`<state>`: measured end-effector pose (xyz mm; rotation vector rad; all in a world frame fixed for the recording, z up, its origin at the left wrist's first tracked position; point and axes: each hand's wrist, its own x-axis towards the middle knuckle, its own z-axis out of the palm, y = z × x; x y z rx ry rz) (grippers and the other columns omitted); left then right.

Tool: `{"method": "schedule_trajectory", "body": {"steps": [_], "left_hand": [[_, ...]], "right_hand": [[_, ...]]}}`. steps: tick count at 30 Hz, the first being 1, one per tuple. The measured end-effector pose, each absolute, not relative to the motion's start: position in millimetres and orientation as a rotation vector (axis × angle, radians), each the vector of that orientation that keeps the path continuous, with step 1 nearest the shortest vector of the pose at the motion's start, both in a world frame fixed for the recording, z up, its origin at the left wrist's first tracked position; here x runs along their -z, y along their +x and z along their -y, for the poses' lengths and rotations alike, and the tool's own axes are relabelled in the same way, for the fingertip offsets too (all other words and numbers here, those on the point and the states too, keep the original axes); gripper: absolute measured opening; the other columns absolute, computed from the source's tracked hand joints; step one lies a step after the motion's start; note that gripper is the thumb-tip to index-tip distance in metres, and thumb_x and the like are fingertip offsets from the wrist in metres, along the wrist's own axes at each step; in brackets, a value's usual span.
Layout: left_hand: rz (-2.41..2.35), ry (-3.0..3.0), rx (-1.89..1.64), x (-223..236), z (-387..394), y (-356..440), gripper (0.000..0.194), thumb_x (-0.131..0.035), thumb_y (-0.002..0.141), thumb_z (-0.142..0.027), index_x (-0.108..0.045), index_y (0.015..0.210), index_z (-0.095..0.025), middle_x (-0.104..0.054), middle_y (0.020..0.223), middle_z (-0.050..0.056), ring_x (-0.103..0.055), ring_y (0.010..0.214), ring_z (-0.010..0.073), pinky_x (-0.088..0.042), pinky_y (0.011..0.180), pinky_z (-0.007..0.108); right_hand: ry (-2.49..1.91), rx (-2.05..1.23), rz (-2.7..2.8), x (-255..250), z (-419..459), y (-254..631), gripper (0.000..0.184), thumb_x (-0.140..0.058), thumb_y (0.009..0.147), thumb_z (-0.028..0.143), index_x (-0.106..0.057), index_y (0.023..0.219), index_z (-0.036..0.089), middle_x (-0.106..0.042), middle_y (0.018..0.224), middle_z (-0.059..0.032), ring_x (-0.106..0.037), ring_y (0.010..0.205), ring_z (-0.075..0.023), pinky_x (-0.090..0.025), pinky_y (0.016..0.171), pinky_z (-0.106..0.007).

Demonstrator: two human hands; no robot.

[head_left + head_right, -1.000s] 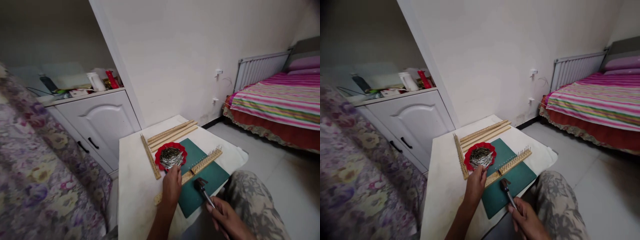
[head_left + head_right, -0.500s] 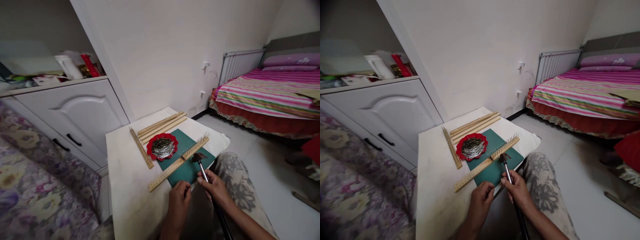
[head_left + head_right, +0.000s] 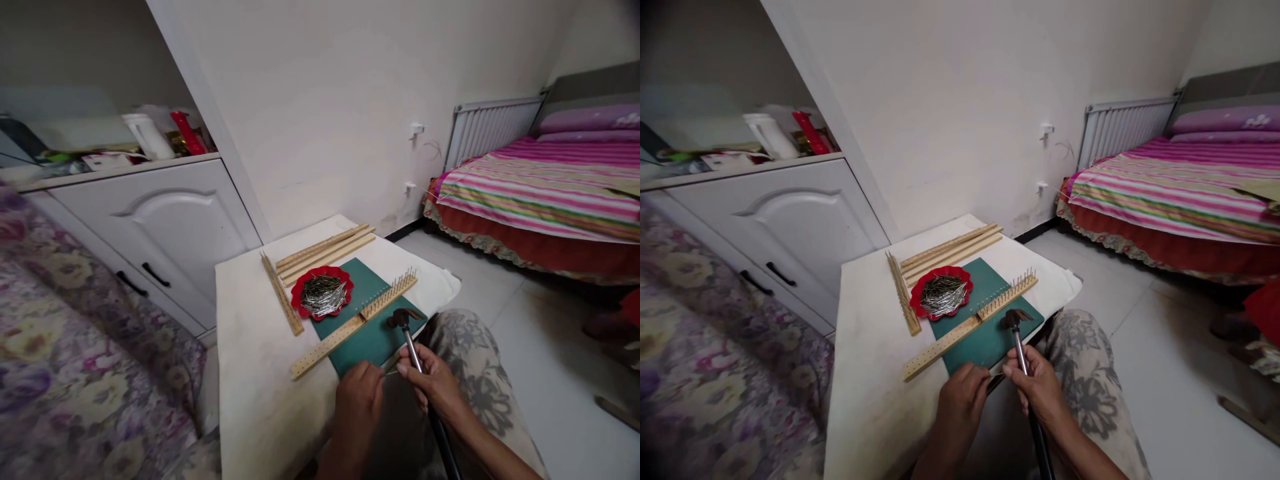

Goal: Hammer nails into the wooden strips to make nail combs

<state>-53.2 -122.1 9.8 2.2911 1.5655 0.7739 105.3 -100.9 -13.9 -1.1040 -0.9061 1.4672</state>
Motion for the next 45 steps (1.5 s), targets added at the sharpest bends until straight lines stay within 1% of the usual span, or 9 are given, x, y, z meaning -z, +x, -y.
{"method": "schedule_trajectory", "body": {"steps": [5, 11, 13, 15, 18, 23, 27, 40, 45], "left_hand": [[-1.647, 2.472, -0.688, -5.6, 121.3, -48.6, 0.019, -0.041, 0.088, -0.015, -0.056, 0.079, -0.020, -0.061, 0.080, 0.003, -0.055, 0.074, 0.0166, -0.039, 0.065, 0.028], [-1.490, 2.473, -0.794, 3.5, 119.1, -42.6, 0.021, -0.037, 0.087, -0.011, -0.056, 0.088, -0.020, -0.061, 0.084, 0.005, -0.056, 0.077, 0.0164, -0.043, 0.067, 0.027], [-1.463, 2.435, -0.801, 4.8, 118.9, -41.4, 0.022, -0.036, 0.087, -0.010, -0.056, 0.087, -0.020, -0.061, 0.083, 0.005, -0.057, 0.075, 0.0153, -0.043, 0.065, 0.026], [-1.457, 2.364, -0.817, 3.6, 118.1, -41.7, 0.022, -0.037, 0.086, -0.009, -0.057, 0.085, -0.020, -0.060, 0.081, 0.004, -0.057, 0.073, 0.0143, -0.042, 0.064, 0.024], [-1.488, 2.154, -0.928, -2.0, 111.3, -46.3, 0.019, -0.041, 0.085, -0.012, -0.058, 0.081, -0.019, -0.061, 0.078, 0.003, -0.057, 0.072, 0.0128, -0.042, 0.063, 0.022], [-1.642, 1.640, -1.195, -10.6, 77.4, -62.3, 0.017, -0.048, 0.084, -0.027, -0.061, 0.077, -0.017, -0.062, 0.068, 0.000, -0.058, 0.065, 0.0119, -0.043, 0.061, 0.020], [-1.694, 1.515, -1.309, -12.0, 48.3, -67.2, 0.019, -0.051, 0.082, -0.032, -0.063, 0.080, -0.017, -0.065, 0.071, 0.000, -0.061, 0.069, 0.0128, -0.046, 0.065, 0.020], [-1.780, 1.607, -1.236, -7.7, 29.8, -63.7, 0.023, -0.048, 0.083, -0.034, -0.064, 0.080, -0.018, -0.068, 0.073, 0.000, -0.062, 0.069, 0.0132, -0.046, 0.066, 0.020], [-1.786, 1.630, -1.220, -3.7, 27.5, -65.3, 0.023, -0.049, 0.083, -0.034, -0.065, 0.082, -0.018, -0.069, 0.075, 0.000, -0.063, 0.070, 0.0134, -0.046, 0.066, 0.021]], "right_hand": [[-1.103, -1.493, 0.891, 23.2, 100.9, 104.0, 0.040, -0.077, 0.060, 0.039, -0.051, 0.084, 0.021, -0.056, 0.058, 0.0115, -0.036, 0.020, -0.0002, -0.030, 0.020, -0.013], [-1.084, -1.531, 0.883, 25.1, 101.7, 100.7, 0.040, -0.077, 0.061, 0.041, -0.051, 0.084, 0.021, -0.057, 0.056, 0.0112, -0.035, 0.021, -0.0001, -0.028, 0.021, -0.012], [-1.078, -1.544, 0.881, 24.8, 101.0, 100.3, 0.039, -0.075, 0.063, 0.043, -0.051, 0.083, 0.021, -0.054, 0.050, 0.0126, -0.034, 0.020, -0.0002, -0.027, 0.021, -0.011], [-1.075, -1.562, 0.884, 24.6, 100.3, 100.1, 0.037, -0.073, 0.065, 0.045, -0.051, 0.083, 0.021, -0.051, 0.047, 0.0133, -0.033, 0.020, -0.0003, -0.027, 0.021, -0.011], [-1.075, -1.606, 0.896, 24.1, 100.0, 100.0, 0.037, -0.070, 0.067, 0.048, -0.052, 0.083, 0.020, -0.057, 0.055, 0.0105, -0.034, 0.019, 0.0005, -0.027, 0.021, -0.011], [-1.061, -1.690, 0.944, 23.9, 101.2, 101.2, 0.037, -0.067, 0.070, 0.050, -0.051, 0.083, 0.020, -0.061, 0.060, 0.0078, -0.036, 0.019, 0.0014, -0.024, 0.021, -0.010], [-1.088, -1.691, 0.942, 30.0, 100.3, 105.5, 0.035, -0.066, 0.071, 0.049, -0.051, 0.084, 0.020, -0.063, 0.062, 0.0065, -0.036, 0.019, 0.0017, -0.024, 0.021, -0.010], [-1.096, -1.751, 0.955, 38.6, 98.8, 115.6, 0.037, -0.063, 0.073, 0.052, -0.050, 0.086, 0.021, -0.064, 0.063, 0.0064, -0.039, 0.020, 0.0004, -0.028, 0.021, -0.010], [-1.108, -1.750, 0.954, 38.2, 96.9, 115.8, 0.036, -0.063, 0.073, 0.052, -0.050, 0.086, 0.020, -0.063, 0.061, 0.0062, -0.038, 0.020, 0.0003, -0.026, 0.021, -0.011]]}}
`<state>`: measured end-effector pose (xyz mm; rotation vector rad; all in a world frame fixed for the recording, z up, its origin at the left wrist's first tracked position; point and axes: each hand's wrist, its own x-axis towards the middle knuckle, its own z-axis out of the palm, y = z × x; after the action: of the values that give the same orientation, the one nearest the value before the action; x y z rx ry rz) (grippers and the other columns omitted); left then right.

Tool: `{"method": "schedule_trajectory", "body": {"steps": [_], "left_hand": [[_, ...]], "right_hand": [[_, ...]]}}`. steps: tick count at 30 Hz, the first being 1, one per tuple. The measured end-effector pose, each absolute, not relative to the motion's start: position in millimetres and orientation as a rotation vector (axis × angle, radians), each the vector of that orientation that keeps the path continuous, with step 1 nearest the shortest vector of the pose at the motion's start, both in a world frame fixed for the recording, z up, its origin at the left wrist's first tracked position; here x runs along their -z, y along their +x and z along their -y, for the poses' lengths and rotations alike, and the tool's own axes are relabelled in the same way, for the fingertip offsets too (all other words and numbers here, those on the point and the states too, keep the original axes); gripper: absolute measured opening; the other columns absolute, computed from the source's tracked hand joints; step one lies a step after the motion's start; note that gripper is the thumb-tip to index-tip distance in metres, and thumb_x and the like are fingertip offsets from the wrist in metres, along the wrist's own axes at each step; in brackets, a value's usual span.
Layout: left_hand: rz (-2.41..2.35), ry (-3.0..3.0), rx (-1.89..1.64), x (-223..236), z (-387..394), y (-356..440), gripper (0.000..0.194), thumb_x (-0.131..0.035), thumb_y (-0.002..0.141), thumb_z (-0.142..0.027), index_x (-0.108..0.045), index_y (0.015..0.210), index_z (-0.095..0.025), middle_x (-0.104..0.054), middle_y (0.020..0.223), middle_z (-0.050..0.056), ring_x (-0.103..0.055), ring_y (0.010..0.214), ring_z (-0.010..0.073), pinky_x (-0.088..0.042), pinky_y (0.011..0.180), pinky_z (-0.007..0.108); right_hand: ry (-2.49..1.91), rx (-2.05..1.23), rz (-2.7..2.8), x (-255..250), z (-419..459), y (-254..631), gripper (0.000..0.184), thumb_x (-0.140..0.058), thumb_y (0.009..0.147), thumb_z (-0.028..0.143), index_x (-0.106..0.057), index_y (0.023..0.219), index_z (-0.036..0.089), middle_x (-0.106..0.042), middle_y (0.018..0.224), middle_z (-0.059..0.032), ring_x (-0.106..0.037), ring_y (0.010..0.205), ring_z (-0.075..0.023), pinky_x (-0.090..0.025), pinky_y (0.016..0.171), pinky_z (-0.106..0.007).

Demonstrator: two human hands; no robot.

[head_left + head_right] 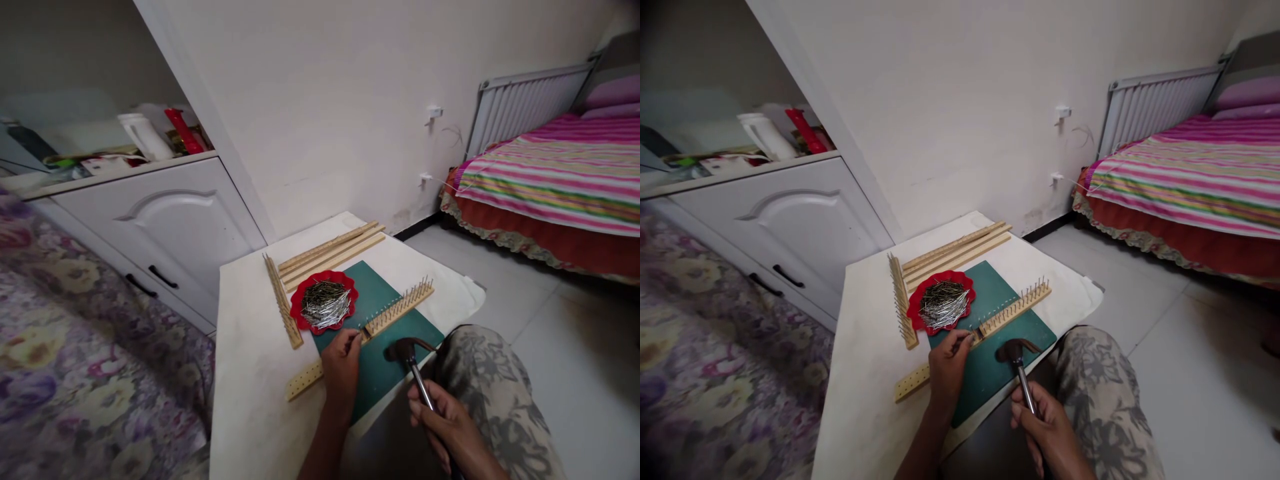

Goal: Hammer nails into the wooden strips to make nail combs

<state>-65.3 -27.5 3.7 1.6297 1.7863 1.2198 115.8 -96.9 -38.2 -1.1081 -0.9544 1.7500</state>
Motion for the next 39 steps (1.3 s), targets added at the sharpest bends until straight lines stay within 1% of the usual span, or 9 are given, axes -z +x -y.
{"method": "schedule_trajectory", "body": {"steps": [10, 14, 17, 21, 27, 29, 33, 37, 39], "left_hand": [[-1.805, 1.706, -1.198, 0.5, 26.1, -64.1, 0.021, -0.048, 0.083, -0.031, -0.065, 0.081, -0.019, -0.067, 0.075, 0.000, -0.060, 0.070, 0.0131, -0.043, 0.066, 0.021], [-1.811, 1.746, -1.190, 0.9, 25.0, -63.8, 0.020, -0.048, 0.083, -0.029, -0.065, 0.080, -0.019, -0.066, 0.077, 0.001, -0.059, 0.072, 0.0129, -0.043, 0.067, 0.022], [-1.818, 1.765, -1.157, -0.7, 25.0, -63.3, 0.019, -0.048, 0.082, -0.027, -0.065, 0.079, -0.019, -0.065, 0.077, 0.000, -0.059, 0.072, 0.0125, -0.042, 0.066, 0.021], [-1.813, 1.768, -1.139, -1.3, 25.7, -63.8, 0.020, -0.047, 0.083, -0.026, -0.065, 0.079, -0.019, -0.064, 0.079, 0.001, -0.058, 0.074, 0.0127, -0.041, 0.067, 0.021], [-1.795, 1.764, -1.151, -0.2, 25.9, -64.0, 0.019, -0.047, 0.083, -0.026, -0.065, 0.079, -0.019, -0.063, 0.078, 0.000, -0.057, 0.071, 0.0117, -0.039, 0.065, 0.021], [-1.809, 1.763, -1.149, -0.3, 25.8, -63.3, 0.018, -0.048, 0.082, -0.025, -0.065, 0.078, -0.019, -0.062, 0.076, -0.001, -0.056, 0.069, 0.0112, -0.038, 0.063, 0.020], [-1.859, 1.757, -1.111, 0.0, 25.5, -62.5, 0.018, -0.048, 0.081, -0.024, -0.063, 0.073, -0.019, -0.060, 0.071, -0.001, -0.054, 0.065, 0.0113, -0.035, 0.059, 0.020], [-1.871, 1.767, -1.099, 1.6, 25.8, -62.8, 0.018, -0.047, 0.080, -0.022, -0.062, 0.071, -0.018, -0.059, 0.069, -0.001, -0.053, 0.065, 0.0117, -0.034, 0.059, 0.020], [-1.848, 1.777, -1.112, 2.1, 26.2, -62.9, 0.017, -0.047, 0.080, -0.021, -0.062, 0.072, -0.018, -0.060, 0.071, -0.001, -0.054, 0.067, 0.0118, -0.035, 0.060, 0.020]], "right_hand": [[-1.131, -1.736, 0.939, 34.7, 96.4, 113.5, 0.037, -0.064, 0.071, 0.052, -0.050, 0.084, 0.020, -0.062, 0.057, 0.0065, -0.034, 0.019, 0.0006, -0.024, 0.021, -0.011], [-1.146, -1.734, 0.973, 35.3, 97.0, 113.7, 0.040, -0.064, 0.070, 0.054, -0.050, 0.084, 0.020, -0.062, 0.056, 0.0066, -0.036, 0.019, -0.0003, -0.023, 0.022, -0.011], [-1.131, -1.730, 1.026, 32.7, 98.0, 114.8, 0.039, -0.059, 0.074, 0.055, -0.049, 0.089, 0.020, -0.060, 0.055, 0.0074, -0.037, 0.021, -0.0006, -0.025, 0.023, -0.011], [-1.086, -1.741, 1.093, 18.9, 96.9, 114.1, 0.038, -0.049, 0.082, 0.054, -0.048, 0.096, 0.019, -0.057, 0.053, 0.0084, -0.035, 0.023, -0.0009, -0.023, 0.024, -0.011], [-1.036, -1.691, 1.257, -21.4, 82.4, 105.8, 0.032, -0.044, 0.088, 0.047, -0.049, 0.100, 0.018, -0.054, 0.054, 0.0094, -0.035, 0.025, -0.0008, -0.020, 0.026, -0.011], [-1.028, -1.670, 1.334, -34.9, 75.4, 102.1, 0.032, -0.043, 0.089, 0.047, -0.049, 0.101, 0.019, -0.053, 0.055, 0.0090, -0.036, 0.027, -0.0019, -0.021, 0.027, -0.012], [-1.056, -1.595, 1.489, -48.8, 64.7, 95.5, 0.032, -0.041, 0.088, 0.048, -0.050, 0.098, 0.019, -0.053, 0.054, 0.0089, -0.036, 0.028, -0.0037, -0.024, 0.028, -0.014], [-1.108, -1.512, 1.611, -48.3, 62.2, 92.7, 0.030, -0.040, 0.088, 0.048, -0.049, 0.083, 0.019, -0.051, 0.051, 0.0086, -0.037, 0.029, -0.0047, -0.026, 0.030, -0.015], [-1.119, -1.477, 1.637, -47.6, 63.1, 92.8, 0.029, -0.039, 0.089, 0.047, -0.048, 0.082, 0.020, -0.051, 0.052, 0.0082, -0.038, 0.030, -0.0052, -0.027, 0.030, -0.015]]}}
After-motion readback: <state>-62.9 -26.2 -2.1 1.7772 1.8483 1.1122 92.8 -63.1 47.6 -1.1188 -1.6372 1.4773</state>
